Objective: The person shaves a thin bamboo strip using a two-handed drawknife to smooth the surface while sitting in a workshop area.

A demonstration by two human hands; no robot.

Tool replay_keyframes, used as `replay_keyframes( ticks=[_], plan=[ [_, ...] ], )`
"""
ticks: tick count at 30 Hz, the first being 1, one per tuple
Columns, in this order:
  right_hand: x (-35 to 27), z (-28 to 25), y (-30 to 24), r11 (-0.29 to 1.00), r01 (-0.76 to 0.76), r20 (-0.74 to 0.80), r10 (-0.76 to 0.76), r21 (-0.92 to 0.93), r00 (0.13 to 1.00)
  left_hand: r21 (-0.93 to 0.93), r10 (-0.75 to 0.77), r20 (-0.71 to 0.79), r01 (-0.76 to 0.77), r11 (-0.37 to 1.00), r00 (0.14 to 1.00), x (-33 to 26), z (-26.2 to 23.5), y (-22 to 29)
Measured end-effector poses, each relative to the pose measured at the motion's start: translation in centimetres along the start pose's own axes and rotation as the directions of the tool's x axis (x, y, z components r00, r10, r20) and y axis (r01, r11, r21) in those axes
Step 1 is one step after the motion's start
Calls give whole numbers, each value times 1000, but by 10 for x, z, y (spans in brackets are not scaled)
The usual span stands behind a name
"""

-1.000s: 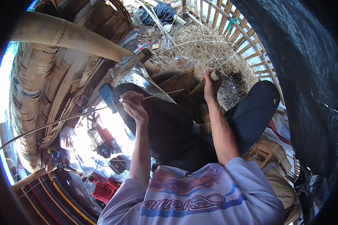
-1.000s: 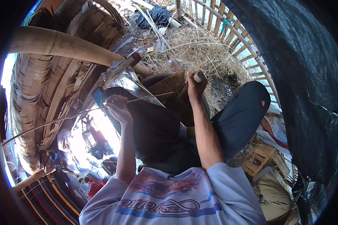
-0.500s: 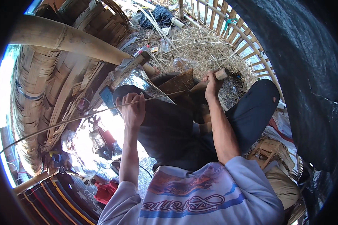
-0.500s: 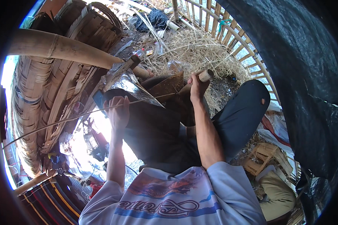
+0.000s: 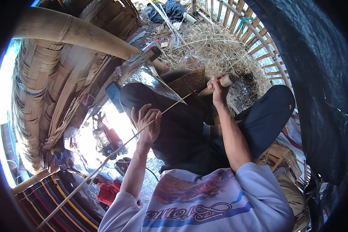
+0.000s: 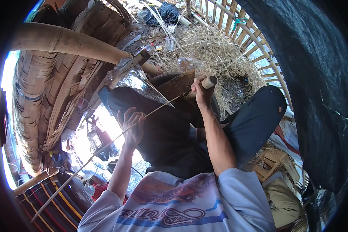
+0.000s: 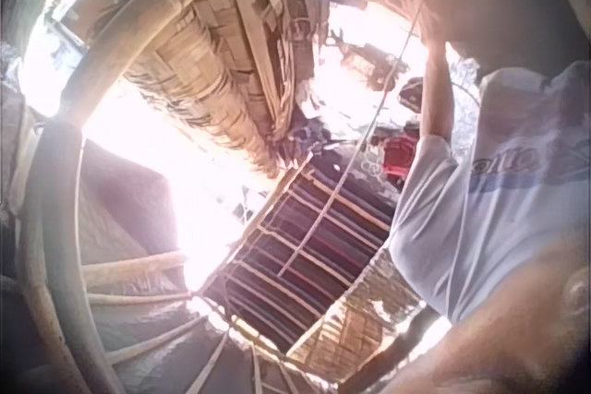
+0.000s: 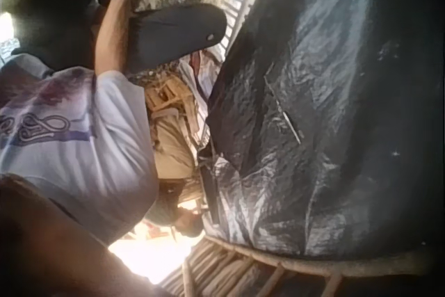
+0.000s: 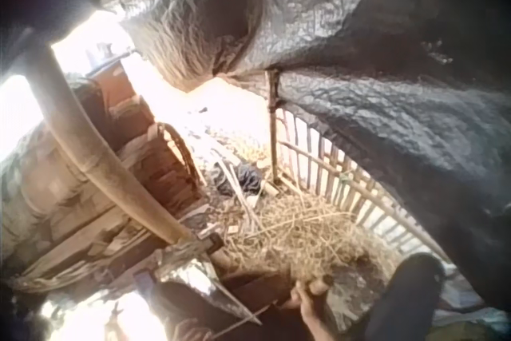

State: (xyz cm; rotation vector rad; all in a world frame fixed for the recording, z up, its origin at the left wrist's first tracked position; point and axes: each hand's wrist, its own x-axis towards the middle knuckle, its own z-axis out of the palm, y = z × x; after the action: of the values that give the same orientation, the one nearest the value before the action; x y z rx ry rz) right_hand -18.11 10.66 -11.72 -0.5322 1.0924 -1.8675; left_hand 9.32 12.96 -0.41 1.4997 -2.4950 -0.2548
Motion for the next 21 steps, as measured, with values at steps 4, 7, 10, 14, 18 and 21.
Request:
replay_keyframes(
  ticks=[4,7,10,14,18,21],
  plan=[
    [-5,9,0,1000,20,35,-20,14,999,-18,-27,24,28,999,999,-6,1,5],
    [-22,23,-9,999,38,180,-34,-20,983,-20,-37,-4,37,999,999,-8,3,4],
    [-27,17,-3,908,171,270,-67,-383,960,-52,-34,-39,32,998,999,-7,5,6],
    [-28,17,-3,975,91,227,-43,-204,973,-37,-40,-33,38,999,999,-4,5,7],
    [-24,15,-3,999,35,303,-35,8,952,-40,-30,-40,28,999,999,-5,6,5],
    [-23,23,-9,1000,-20,251,22,-9,968,-49,-4,-40,2,999,999,-5,4,2]
  ],
)
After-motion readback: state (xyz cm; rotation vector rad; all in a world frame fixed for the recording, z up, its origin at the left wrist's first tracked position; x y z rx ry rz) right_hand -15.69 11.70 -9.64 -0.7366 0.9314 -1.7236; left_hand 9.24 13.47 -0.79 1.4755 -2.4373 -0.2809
